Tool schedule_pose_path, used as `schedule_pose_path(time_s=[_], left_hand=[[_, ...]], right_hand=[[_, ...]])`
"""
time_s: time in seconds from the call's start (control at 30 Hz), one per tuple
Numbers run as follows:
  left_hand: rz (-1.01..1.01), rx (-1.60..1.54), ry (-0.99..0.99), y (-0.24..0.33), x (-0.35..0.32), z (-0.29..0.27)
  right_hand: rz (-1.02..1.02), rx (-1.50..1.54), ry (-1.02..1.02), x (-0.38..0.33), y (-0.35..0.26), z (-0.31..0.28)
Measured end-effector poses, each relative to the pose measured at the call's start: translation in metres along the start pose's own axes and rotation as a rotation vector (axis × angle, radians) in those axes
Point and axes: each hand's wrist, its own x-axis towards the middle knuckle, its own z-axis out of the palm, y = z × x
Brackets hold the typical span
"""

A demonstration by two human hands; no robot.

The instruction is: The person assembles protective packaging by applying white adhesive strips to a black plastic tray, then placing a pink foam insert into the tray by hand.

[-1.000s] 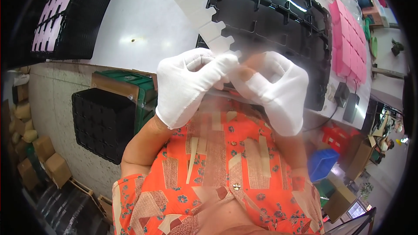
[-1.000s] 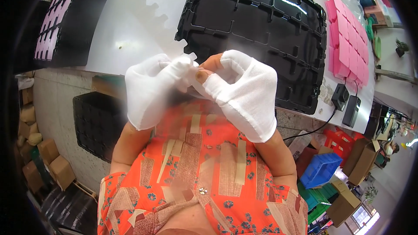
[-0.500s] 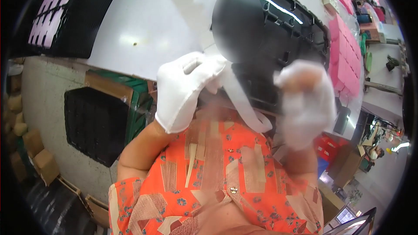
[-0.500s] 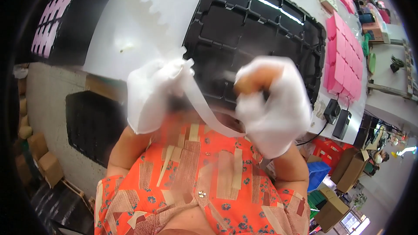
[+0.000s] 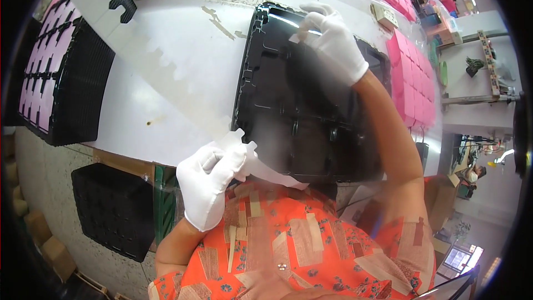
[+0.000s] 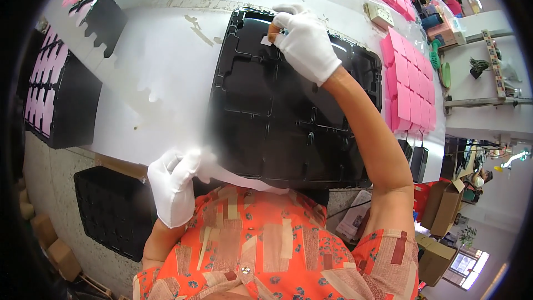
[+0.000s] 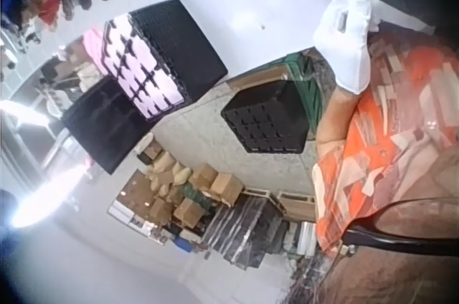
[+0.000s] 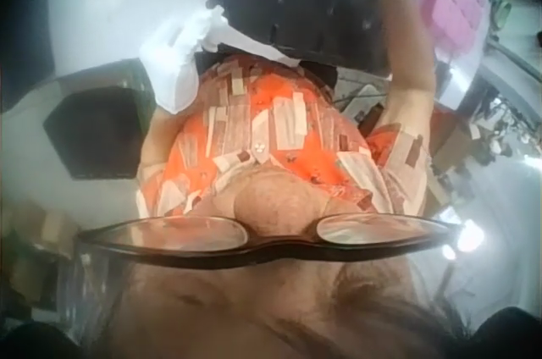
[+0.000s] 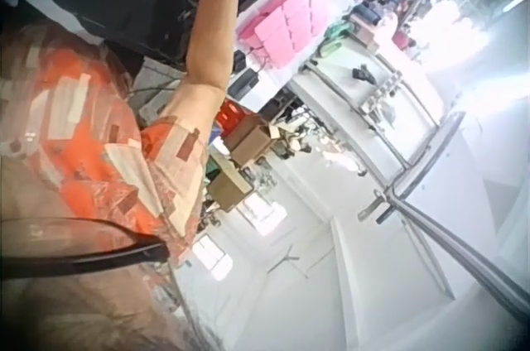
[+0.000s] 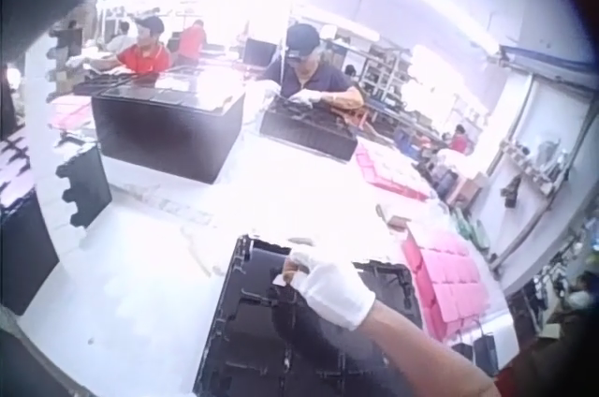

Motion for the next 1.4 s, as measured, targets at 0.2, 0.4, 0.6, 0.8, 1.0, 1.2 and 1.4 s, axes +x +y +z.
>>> schedule_pose_path(time_s=[0.2, 0.4, 0.6, 0.8, 1.0, 1.2, 1.4], left_hand=[[-0.062, -0.065, 0.025, 0.004, 0.001, 0.003], [-0.094, -0.053, 0.002, 0.004, 0.003, 0.002], [-0.104, -0.058, 0.003, 0.005, 0.002, 0.004], [-0.097, -0.042, -0.003, 0.006, 0.001, 0.004], [-0.061, -0.043, -0.025, 0.005, 0.000, 0.004], [-0.076, -0.049, -0.004, 0.005, 0.000, 0.004], [-0.049, -0.033, 0.015, 0.004, 0.001, 0.007]], right_hand=[[-0.036, -0.057, -0.041, 0.017, 0.011, 0.016], [-0.016, -0.084, -0.051, 0.018, 0.016, 0.022], [0.018, -0.069, -0.048, 0.018, 0.024, 0.029], [0.022, -0.119, -0.032, 0.020, 0.024, 0.034], [0.024, -0.186, -0.019, 0.021, 0.023, 0.036], [0.127, -0.203, 0.035, 0.026, 0.028, 0.035], [0.173, -0.225, 0.037, 0.024, 0.026, 0.037]])
